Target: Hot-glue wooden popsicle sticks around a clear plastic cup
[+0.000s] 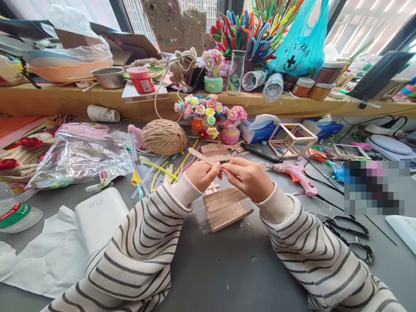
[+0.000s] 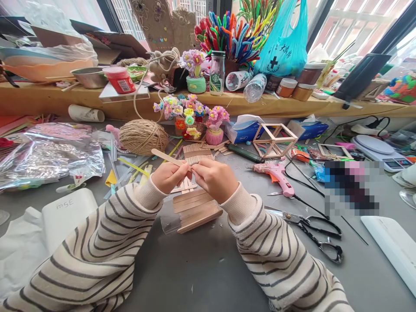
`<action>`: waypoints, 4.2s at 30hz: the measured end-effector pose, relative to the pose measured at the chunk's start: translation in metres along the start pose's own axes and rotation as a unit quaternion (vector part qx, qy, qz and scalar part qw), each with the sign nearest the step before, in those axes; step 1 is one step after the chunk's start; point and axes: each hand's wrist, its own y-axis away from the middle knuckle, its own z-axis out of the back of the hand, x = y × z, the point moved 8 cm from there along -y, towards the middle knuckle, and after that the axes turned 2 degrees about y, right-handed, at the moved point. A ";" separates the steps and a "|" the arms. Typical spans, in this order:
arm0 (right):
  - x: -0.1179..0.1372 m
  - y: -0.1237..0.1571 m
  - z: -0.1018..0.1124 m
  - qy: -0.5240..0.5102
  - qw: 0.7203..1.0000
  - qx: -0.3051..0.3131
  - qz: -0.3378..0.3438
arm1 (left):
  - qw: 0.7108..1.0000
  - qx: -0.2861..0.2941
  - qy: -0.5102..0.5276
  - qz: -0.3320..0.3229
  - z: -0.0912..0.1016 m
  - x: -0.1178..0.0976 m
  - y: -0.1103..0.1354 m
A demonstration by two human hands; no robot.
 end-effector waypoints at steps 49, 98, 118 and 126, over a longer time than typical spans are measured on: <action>-0.018 0.000 0.017 -0.074 0.993 -0.035 -0.083 | 0.997 -0.035 0.068 0.005 0.010 -0.010 0.002; 0.023 0.005 -0.002 0.220 0.974 -0.037 -0.038 | 0.991 -0.008 -0.129 -0.040 -0.002 -0.018 0.002; -0.004 -0.001 0.002 -0.066 0.994 0.009 -0.090 | 0.995 -0.004 -0.090 -0.039 0.002 -0.021 0.001; -0.021 0.005 -0.018 -0.464 0.851 0.108 -0.220 | 0.999 -0.018 0.012 -0.029 0.009 -0.020 0.002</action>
